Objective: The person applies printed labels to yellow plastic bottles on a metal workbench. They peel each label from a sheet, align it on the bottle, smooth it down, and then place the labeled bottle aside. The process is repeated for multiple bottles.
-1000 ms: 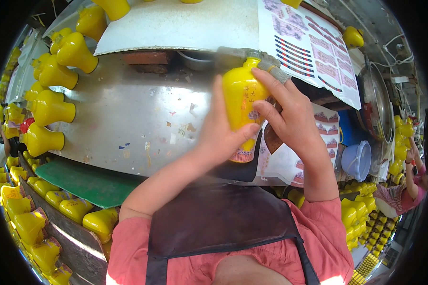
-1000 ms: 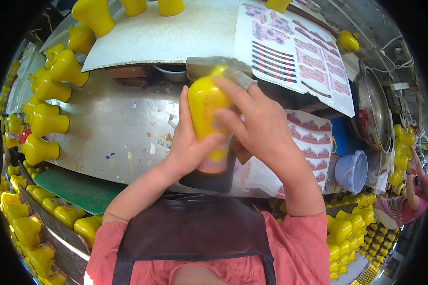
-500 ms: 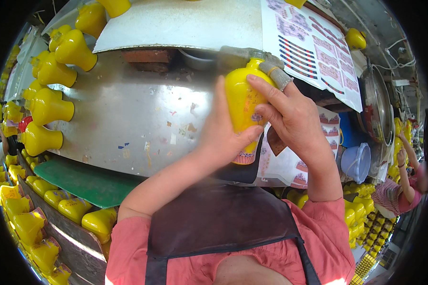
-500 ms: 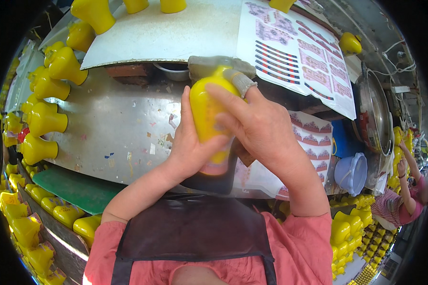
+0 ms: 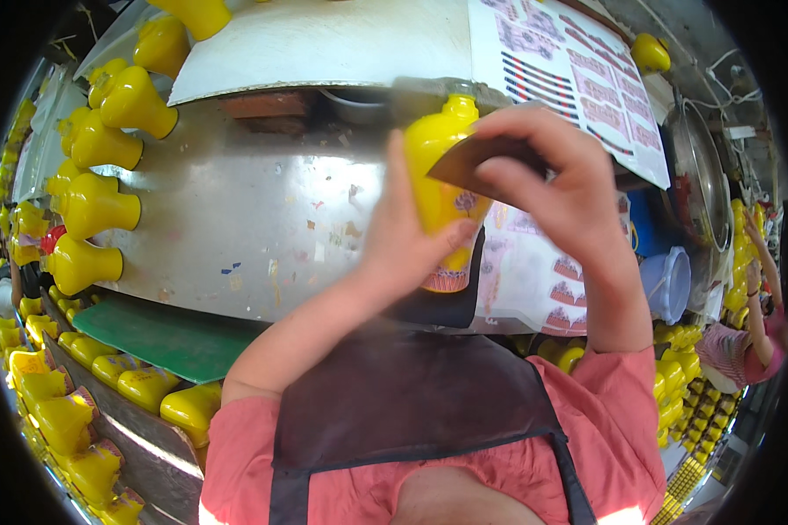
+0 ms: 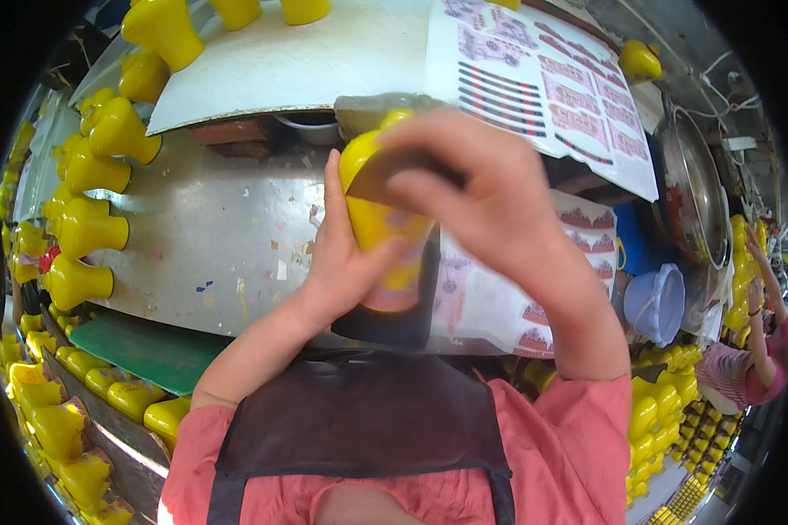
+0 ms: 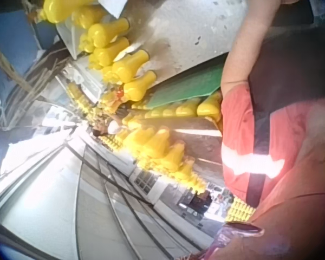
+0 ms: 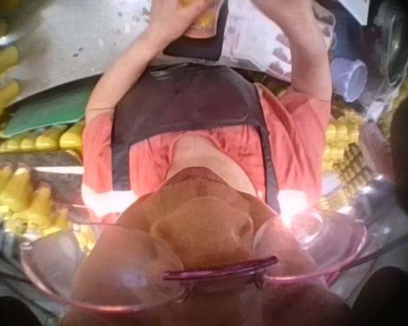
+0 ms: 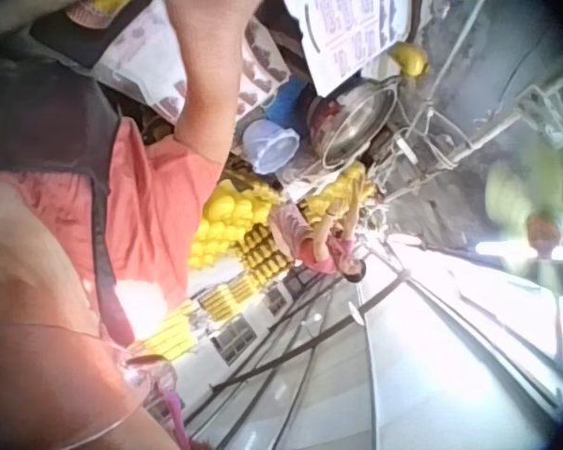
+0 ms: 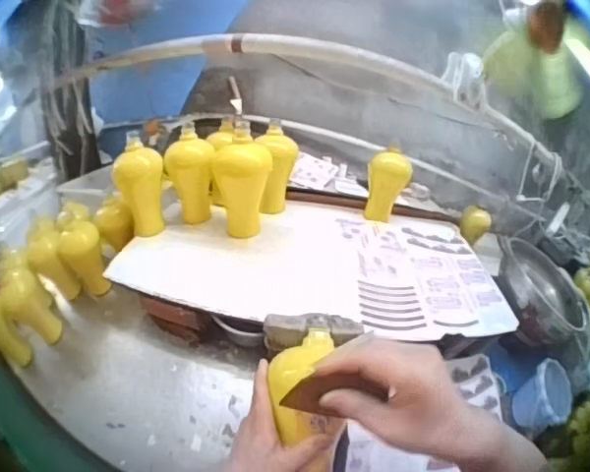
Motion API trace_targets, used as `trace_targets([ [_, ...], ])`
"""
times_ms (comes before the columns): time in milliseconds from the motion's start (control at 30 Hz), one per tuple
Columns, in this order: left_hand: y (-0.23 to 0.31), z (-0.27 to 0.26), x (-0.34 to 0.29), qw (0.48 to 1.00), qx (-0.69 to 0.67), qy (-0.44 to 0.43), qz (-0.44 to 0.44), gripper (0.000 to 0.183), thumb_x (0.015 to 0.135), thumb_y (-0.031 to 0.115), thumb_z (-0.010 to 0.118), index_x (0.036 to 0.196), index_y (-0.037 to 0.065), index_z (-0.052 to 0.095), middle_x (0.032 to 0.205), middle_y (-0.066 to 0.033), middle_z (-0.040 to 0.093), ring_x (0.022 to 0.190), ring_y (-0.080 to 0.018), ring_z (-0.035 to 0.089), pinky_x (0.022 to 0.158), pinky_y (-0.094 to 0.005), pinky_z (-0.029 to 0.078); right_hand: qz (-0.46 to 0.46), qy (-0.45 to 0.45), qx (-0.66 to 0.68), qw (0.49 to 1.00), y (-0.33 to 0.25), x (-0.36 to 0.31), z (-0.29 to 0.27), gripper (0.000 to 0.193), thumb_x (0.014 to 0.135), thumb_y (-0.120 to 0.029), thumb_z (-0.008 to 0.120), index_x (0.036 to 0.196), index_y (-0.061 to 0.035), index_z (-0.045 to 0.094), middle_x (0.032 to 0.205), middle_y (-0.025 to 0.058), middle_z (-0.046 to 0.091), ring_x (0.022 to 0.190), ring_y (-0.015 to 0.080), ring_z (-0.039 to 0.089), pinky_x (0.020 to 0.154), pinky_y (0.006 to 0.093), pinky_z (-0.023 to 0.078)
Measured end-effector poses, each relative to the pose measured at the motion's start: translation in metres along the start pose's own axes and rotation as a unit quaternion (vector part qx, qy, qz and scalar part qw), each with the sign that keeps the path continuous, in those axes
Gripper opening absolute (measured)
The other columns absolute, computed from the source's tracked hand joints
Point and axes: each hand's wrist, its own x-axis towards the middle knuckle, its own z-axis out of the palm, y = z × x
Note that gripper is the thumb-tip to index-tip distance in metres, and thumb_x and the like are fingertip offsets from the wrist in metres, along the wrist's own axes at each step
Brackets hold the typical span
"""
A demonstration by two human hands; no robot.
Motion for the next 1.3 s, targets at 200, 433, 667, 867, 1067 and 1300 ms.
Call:
trace_targets([
  [200,-0.001,-0.006,0.001,0.989,0.103,0.07,0.086,0.11,0.081,0.023,0.082,0.161,-0.004,0.011,0.156,-0.0289,0.036,0.147,-0.0445,0.037,0.121,-0.0474,0.033,-0.172,0.14,-0.277,0.935,0.01,0.002,0.003,0.038,0.076,-0.006,0.075,0.113,-0.0117,0.072,0.08,0.0061,0.061,0.068,0.0262,0.063,0.06,0.0383,0.053],
  [433,-0.005,-0.004,0.024,0.986,0.05,0.059,0.147,0.077,0.102,0.043,0.055,0.161,0.002,0.025,0.154,-0.027,0.037,0.14,-0.0417,0.041,0.12,-0.0467,0.03,-0.244,-0.011,-0.162,0.956,0.005,-0.089,0.025,0.031,0.069,-0.008,0.076,0.101,-0.0116,0.075,0.095,0.0067,0.069,0.087,0.0268,0.071,0.073,0.0367,0.06],
  [667,-0.003,0.0,0.016,0.993,-0.093,0.031,0.069,0.087,0.095,0.025,0.059,0.163,0.002,0.011,0.149,-0.0253,0.043,0.131,-0.036,0.053,0.111,-0.0426,0.044,0.167,0.07,0.144,0.973,-0.006,-0.108,0.019,0.017,0.097,-0.004,0.063,0.113,-0.0017,0.071,0.096,0.0095,0.074,0.085,0.0212,0.072,0.07,0.0332,0.055],
  [867,-0.006,-0.009,-0.002,0.99,0.11,0.001,0.087,0.101,0.091,0.028,0.064,0.162,-0.001,-0.001,0.149,-0.0324,0.044,0.135,-0.0456,0.051,0.114,-0.0468,0.041,0.378,0.024,0.126,0.917,0.01,-0.089,0.045,0.069,0.094,-0.039,0.067,0.147,-0.0003,0.047,0.093,0.0226,0.073,0.085,0.0313,0.074,0.077,0.0394,0.056],
  [1067,-0.026,-0.024,0.004,0.976,0.163,-0.036,0.137,0.106,0.089,0.029,0.065,0.162,-0.001,-0.005,0.157,-0.0364,0.031,0.142,-0.0504,0.042,0.119,-0.049,0.035,0.306,0.013,0.151,0.94,0.021,-0.096,0.061,0.089,0.093,-0.044,0.069,0.16,0.0003,0.031,0.147,0.0272,0.055,0.139,0.034,0.053,0.114,0.0385,0.04],
  [1300,-0.026,-0.034,0.006,0.966,0.202,-0.066,0.145,0.108,0.087,0.026,0.066,0.163,0.001,-0.007,0.161,-0.0353,0.026,0.145,-0.0513,0.038,0.12,-0.0481,0.033,0.3,0.018,0.157,0.941,0.023,-0.093,0.057,0.092,0.088,-0.043,0.073,0.158,0.0009,0.032,0.133,0.0282,0.065,0.121,0.0402,0.066,0.101,0.0411,0.05],
])
